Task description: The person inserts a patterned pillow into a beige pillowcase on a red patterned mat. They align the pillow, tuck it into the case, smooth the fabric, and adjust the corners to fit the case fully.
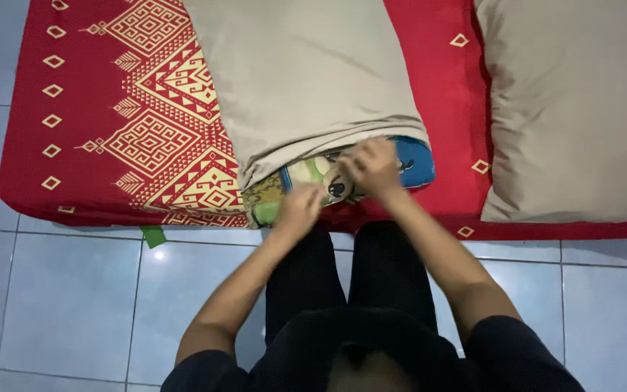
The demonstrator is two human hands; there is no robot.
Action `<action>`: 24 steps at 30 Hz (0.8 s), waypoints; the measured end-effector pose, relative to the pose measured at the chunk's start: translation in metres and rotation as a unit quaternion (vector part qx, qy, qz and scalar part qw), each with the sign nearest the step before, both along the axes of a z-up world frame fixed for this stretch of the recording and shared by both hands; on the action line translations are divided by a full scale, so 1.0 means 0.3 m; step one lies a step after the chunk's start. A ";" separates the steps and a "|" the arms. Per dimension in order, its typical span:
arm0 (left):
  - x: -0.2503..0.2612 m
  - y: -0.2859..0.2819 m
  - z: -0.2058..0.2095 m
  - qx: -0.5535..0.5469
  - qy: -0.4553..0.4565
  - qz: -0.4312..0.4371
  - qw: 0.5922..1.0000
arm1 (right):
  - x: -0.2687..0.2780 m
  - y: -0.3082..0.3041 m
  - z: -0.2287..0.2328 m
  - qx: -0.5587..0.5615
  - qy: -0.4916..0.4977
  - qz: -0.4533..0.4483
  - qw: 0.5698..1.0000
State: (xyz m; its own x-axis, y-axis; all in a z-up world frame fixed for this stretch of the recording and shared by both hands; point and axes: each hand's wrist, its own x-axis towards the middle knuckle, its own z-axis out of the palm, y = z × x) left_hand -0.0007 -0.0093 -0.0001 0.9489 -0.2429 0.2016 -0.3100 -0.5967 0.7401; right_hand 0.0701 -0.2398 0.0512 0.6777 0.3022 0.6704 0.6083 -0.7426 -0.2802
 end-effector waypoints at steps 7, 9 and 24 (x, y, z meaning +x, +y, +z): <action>0.197 -0.031 0.078 0.178 -0.187 0.069 0.964 | 0.013 -0.081 -0.080 -0.020 0.038 -0.102 0.994; 0.193 -0.038 0.073 0.179 -0.203 0.090 0.958 | 0.007 -0.072 -0.107 -0.013 0.042 -0.105 0.993; 0.033 0.164 -0.030 0.223 -0.273 -0.006 0.936 | -0.142 -0.262 -0.178 -0.089 -0.020 0.015 0.996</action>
